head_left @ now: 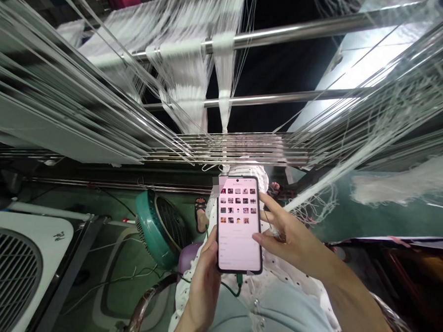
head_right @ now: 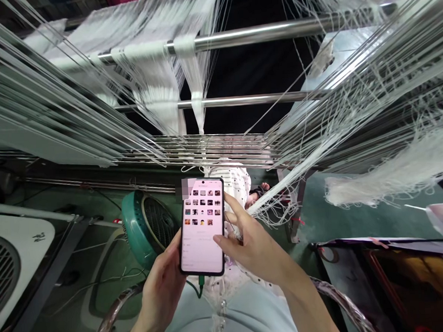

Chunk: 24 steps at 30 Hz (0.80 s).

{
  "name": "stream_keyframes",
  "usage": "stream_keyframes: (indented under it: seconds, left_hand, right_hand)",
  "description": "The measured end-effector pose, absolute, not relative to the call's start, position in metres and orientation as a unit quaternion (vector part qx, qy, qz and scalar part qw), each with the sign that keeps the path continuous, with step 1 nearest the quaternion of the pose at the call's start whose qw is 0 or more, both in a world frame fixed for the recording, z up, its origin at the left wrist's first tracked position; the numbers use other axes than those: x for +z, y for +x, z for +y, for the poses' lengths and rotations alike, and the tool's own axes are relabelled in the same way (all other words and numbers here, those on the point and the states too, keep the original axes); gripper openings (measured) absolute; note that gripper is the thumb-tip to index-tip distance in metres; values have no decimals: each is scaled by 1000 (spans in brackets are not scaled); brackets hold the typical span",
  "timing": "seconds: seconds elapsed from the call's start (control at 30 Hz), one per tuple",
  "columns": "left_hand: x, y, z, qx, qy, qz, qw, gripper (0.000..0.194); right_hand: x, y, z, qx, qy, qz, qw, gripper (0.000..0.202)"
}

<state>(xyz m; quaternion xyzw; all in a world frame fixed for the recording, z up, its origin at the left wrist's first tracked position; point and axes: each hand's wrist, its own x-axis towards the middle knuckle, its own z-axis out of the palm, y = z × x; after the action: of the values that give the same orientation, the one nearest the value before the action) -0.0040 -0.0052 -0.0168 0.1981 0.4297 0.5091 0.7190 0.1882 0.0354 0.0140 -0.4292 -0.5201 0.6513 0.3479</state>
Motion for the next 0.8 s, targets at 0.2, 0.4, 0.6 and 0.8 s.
stream_keyframes:
  seconds: [0.2, 0.4, 0.6, 0.8]
  left_hand:
    - [-9, -4, -5, 520, 183, 434, 712, 44]
    - [-8, -2, -5, 522, 203, 428, 709, 43]
    - [-11, -1, -3, 522, 188, 426, 714, 47]
    - [-10, -1, -3, 526, 196, 410, 719, 45]
  right_hand:
    - [17, 184, 37, 620, -482, -525, 327, 83]
    - [12, 176, 41, 634, -439, -488, 410, 55]
    - [14, 176, 40, 630, -436, -494, 411, 59]
    - [15, 177, 42, 637, -427, -497, 406, 56]
